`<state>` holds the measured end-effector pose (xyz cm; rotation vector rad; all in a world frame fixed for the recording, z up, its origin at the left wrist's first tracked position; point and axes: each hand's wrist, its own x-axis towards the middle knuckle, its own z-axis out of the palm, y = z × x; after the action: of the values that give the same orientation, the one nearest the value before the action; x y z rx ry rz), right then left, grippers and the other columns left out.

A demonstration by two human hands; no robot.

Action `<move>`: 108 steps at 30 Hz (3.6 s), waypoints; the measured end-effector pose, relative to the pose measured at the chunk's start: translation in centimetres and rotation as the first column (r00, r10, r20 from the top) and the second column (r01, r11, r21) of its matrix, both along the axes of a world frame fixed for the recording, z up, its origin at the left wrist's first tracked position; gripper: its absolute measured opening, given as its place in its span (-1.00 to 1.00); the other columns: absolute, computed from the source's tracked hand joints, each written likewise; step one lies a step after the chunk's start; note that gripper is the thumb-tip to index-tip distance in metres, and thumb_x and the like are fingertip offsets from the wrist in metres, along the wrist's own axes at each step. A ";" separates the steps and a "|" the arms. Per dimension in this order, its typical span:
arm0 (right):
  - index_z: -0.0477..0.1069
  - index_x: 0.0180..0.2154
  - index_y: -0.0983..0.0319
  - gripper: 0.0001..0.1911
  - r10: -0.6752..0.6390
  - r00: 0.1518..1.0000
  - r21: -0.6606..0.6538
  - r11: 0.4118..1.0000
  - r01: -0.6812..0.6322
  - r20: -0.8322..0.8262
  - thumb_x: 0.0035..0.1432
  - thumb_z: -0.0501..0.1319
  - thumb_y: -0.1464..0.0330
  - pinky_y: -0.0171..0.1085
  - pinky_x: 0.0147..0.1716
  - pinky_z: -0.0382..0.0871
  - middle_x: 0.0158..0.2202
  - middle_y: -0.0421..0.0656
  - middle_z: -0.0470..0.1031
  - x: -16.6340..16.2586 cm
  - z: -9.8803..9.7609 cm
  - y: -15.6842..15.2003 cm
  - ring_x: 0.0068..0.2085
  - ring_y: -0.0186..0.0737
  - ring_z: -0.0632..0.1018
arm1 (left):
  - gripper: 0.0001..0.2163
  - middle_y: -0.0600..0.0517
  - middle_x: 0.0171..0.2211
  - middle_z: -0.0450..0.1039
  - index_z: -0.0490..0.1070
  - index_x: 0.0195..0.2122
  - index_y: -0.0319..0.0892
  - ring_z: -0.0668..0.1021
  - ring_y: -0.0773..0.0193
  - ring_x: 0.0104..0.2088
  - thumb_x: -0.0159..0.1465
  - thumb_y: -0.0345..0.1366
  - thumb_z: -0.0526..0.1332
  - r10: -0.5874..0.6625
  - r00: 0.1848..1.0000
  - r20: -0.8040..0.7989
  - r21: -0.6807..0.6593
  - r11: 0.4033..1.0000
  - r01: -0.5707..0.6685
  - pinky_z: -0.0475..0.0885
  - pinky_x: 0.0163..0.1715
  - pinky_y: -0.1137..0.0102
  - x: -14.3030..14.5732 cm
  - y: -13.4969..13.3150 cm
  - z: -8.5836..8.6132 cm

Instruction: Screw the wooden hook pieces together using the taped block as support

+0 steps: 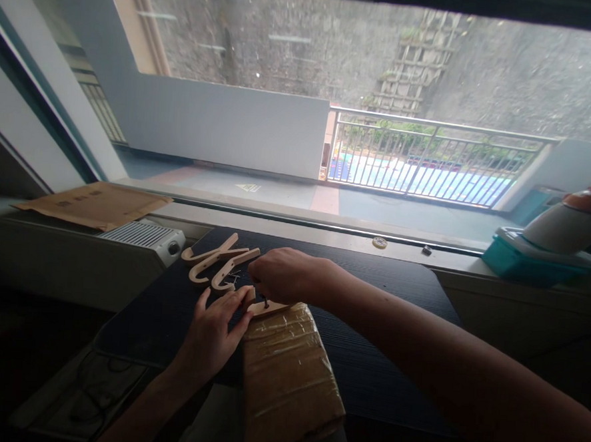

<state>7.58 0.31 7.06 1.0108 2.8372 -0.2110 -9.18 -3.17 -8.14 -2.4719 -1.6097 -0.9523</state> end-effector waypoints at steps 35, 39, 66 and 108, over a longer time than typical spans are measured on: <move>0.40 -0.29 0.28 -0.76 -0.143 0.989 0.112 0.983 0.146 -0.027 0.24 0.01 0.33 -0.35 -0.50 0.12 -0.38 -0.13 0.49 -0.1 -1.3 0.6 -0.43 -0.32 0.43 | -0.71 -0.05 -0.17 0.50 0.25 0.01 -0.17 0.53 0.15 -0.15 0.25 -0.37 0.07 -0.009 1.000 0.021 -0.025 1.000 0.010 0.04 0.13 -0.05 0.0 0.0 0.1; 0.37 -0.31 0.29 -0.72 -0.216 0.976 0.209 0.954 0.214 -0.010 0.27 -0.06 0.32 -0.33 -0.52 0.12 -0.43 -0.13 0.48 -0.3 -1.7 0.3 -0.46 -0.29 0.45 | -0.71 -0.02 -0.19 0.50 0.25 0.01 -0.15 0.53 0.17 -0.16 0.25 -0.37 0.07 -0.011 0.999 0.037 -0.031 0.999 0.012 0.02 0.14 -0.05 0.0 -0.2 0.3; 0.43 -0.24 0.25 -0.71 -0.225 0.973 0.150 0.965 0.215 0.048 0.25 0.00 0.25 -0.33 -0.45 0.16 -0.36 -0.11 0.51 -0.5 -0.7 0.0 -0.37 -0.25 0.48 | -0.71 -0.06 -0.13 0.50 0.24 0.02 -0.15 0.52 0.15 -0.12 0.27 -0.36 0.05 -0.004 1.000 0.027 -0.028 1.000 0.005 0.02 0.14 -0.04 -0.1 -0.2 0.0; 0.37 -0.29 0.30 -0.91 0.118 0.992 0.163 0.981 -0.110 -0.042 0.20 0.10 0.44 -0.34 -0.39 0.18 -0.36 -0.13 0.45 -0.2 -1.7 -0.4 -0.32 -0.30 0.44 | -0.70 -0.08 -0.10 0.49 0.25 0.03 -0.16 0.51 0.13 -0.09 0.26 -0.35 0.05 -0.030 0.998 0.059 -0.040 0.999 0.033 0.03 0.14 -0.05 -0.2 0.1 0.1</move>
<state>7.33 -0.14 5.39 0.8779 2.9875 0.0029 -9.36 -3.06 -8.05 -2.5262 -1.6277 -1.0146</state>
